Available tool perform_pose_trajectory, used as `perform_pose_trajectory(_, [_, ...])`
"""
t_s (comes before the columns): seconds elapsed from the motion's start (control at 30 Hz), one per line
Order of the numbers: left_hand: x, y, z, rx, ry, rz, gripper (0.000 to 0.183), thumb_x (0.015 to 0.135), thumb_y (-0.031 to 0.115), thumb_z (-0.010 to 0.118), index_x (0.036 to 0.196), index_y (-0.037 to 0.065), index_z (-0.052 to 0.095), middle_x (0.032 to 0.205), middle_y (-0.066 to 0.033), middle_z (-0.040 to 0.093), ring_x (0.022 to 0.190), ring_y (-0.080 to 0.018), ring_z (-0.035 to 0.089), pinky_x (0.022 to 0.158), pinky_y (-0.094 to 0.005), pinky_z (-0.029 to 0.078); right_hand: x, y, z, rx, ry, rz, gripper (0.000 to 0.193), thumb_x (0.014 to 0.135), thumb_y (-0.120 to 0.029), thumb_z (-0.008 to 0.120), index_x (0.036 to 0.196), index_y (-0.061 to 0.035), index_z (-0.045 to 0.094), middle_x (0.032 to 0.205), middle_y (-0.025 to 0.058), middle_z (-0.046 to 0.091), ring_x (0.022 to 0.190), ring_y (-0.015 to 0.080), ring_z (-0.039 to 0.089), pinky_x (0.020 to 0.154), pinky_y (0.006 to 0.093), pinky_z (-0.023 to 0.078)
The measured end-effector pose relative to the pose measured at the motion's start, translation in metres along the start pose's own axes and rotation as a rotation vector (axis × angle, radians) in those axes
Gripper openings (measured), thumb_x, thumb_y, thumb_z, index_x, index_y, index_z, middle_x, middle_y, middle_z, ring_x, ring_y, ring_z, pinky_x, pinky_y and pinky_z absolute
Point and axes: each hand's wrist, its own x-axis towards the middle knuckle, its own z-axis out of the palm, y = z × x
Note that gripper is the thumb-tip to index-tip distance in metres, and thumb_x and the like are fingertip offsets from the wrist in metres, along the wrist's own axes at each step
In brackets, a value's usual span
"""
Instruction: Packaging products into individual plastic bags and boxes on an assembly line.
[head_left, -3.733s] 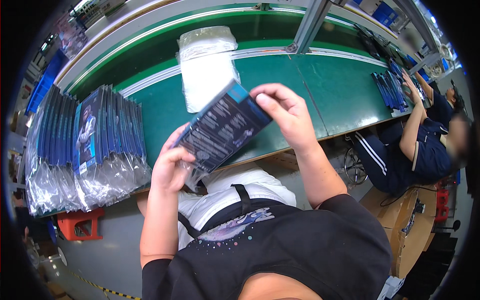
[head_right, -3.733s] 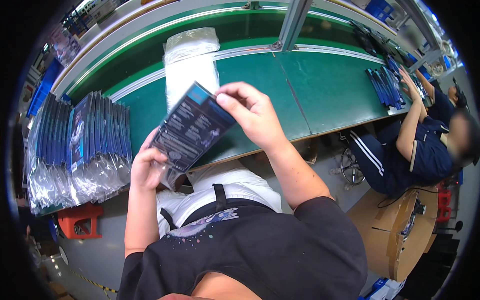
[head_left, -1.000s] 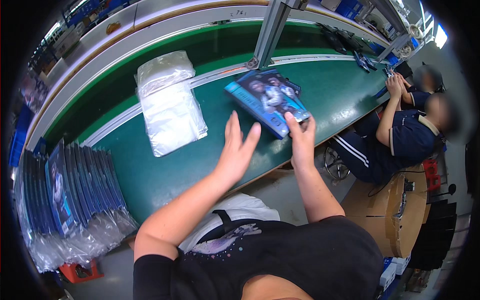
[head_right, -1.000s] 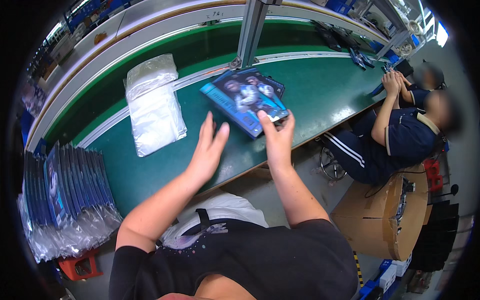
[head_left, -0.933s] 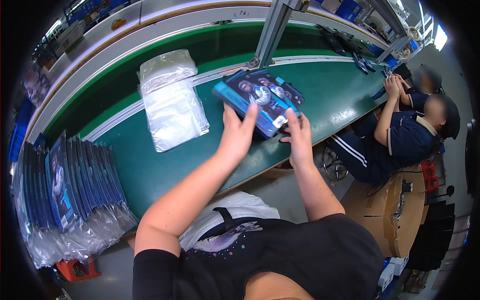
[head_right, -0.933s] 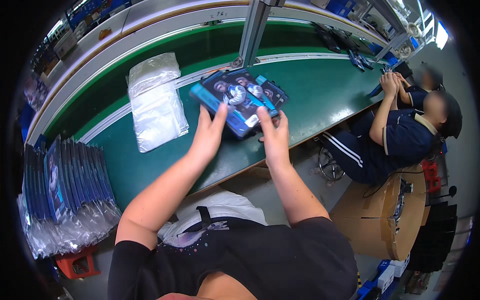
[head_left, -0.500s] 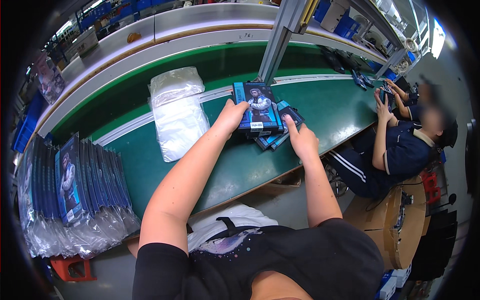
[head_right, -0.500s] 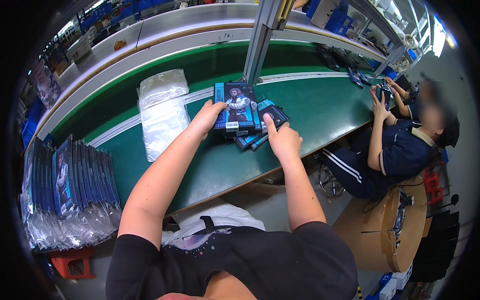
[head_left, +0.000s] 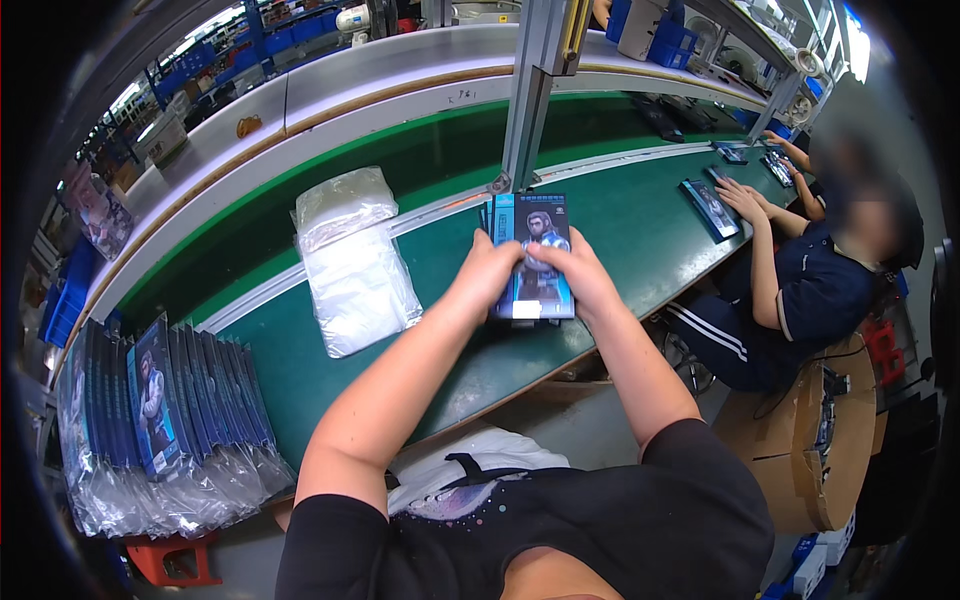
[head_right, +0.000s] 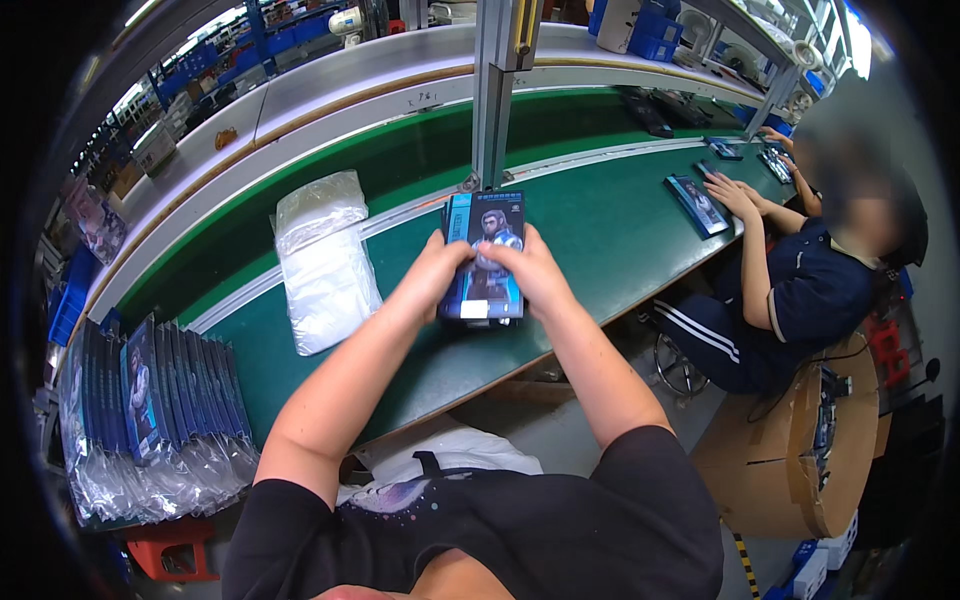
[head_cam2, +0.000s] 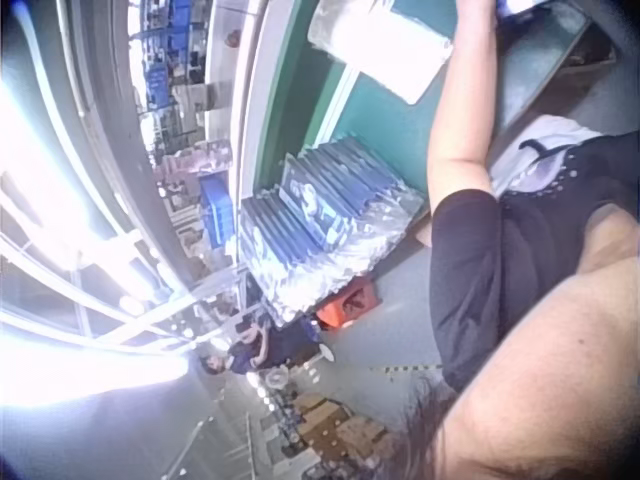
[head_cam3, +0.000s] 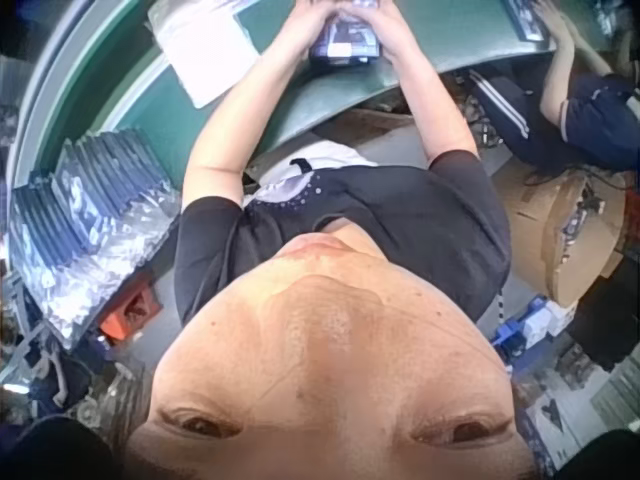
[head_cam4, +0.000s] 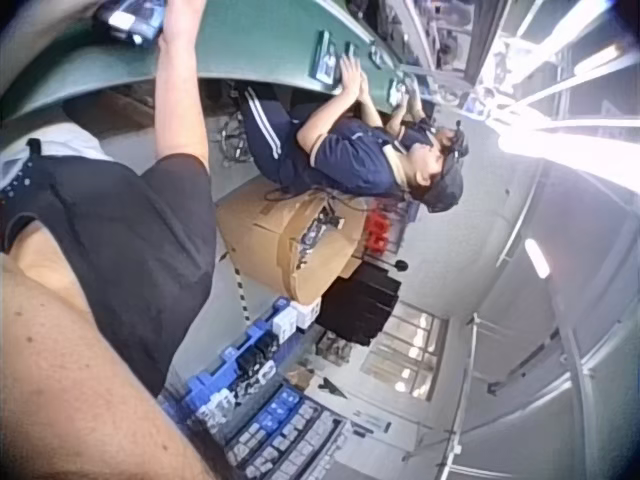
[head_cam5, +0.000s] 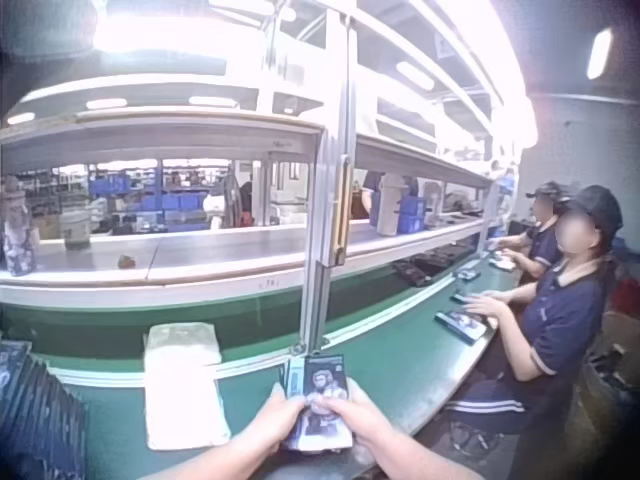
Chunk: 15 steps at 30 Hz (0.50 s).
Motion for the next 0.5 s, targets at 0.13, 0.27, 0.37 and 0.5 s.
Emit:
perform_pose_trajectory(0.13, [-0.048, -0.010, -0.007, 0.211, 0.173, 0.544, 0.097, 0.084, 0.029, 0.062, 0.140, -0.013, -0.005, 0.139, -0.0285, 0.027, 0.126, -0.0330, 0.036, 0.105, -0.0369, 0.030, -0.030, -0.019, 0.027, -0.026, -0.146, -0.422, 0.083, 0.074, -0.007, 0.071, 0.141, 0.0010, 0.022, 0.131, 0.0169, 0.042, 0.122, 0.0238, 0.044, 0.103, 0.0354, 0.035])
perform_pose_trajectory(0.27, [-0.072, -0.015, -0.026, 0.292, 0.103, 0.828, 0.118, 0.068, 0.029, 0.079, 0.144, -0.002, -0.006, 0.142, -0.0235, 0.023, 0.130, -0.0312, 0.030, 0.108, -0.0383, 0.025, -0.051, -0.010, 0.017, -0.567, -0.118, -0.788, 0.114, 0.061, -0.010, 0.081, 0.146, -0.0020, 0.005, 0.143, 0.0180, 0.025, 0.133, 0.0287, 0.028, 0.108, 0.0374, 0.027])
perform_pose_trajectory(0.37, [-0.069, -0.048, -0.046, 0.437, -0.009, 0.620, 0.132, 0.053, 0.029, 0.087, 0.144, -0.001, -0.003, 0.141, -0.0232, 0.026, 0.131, -0.0356, 0.030, 0.108, -0.0414, 0.026, -0.055, 0.040, -0.001, -0.610, -0.276, -0.476, 0.112, 0.056, -0.011, 0.084, 0.144, -0.0019, 0.014, 0.139, 0.0155, 0.033, 0.130, 0.0279, 0.034, 0.107, 0.0374, 0.029])
perform_pose_trajectory(0.5, [-0.060, -0.065, -0.062, 0.536, -0.124, 0.366, 0.127, 0.054, 0.033, 0.086, 0.144, -0.001, 0.002, 0.139, -0.0243, 0.029, 0.131, -0.0380, 0.029, 0.108, -0.0417, 0.025, -0.043, 0.055, -0.004, -0.628, -0.359, -0.248, 0.085, 0.054, -0.013, 0.086, 0.125, -0.0028, 0.041, 0.123, 0.0115, 0.050, 0.117, 0.0246, 0.047, 0.102, 0.0378, 0.035])
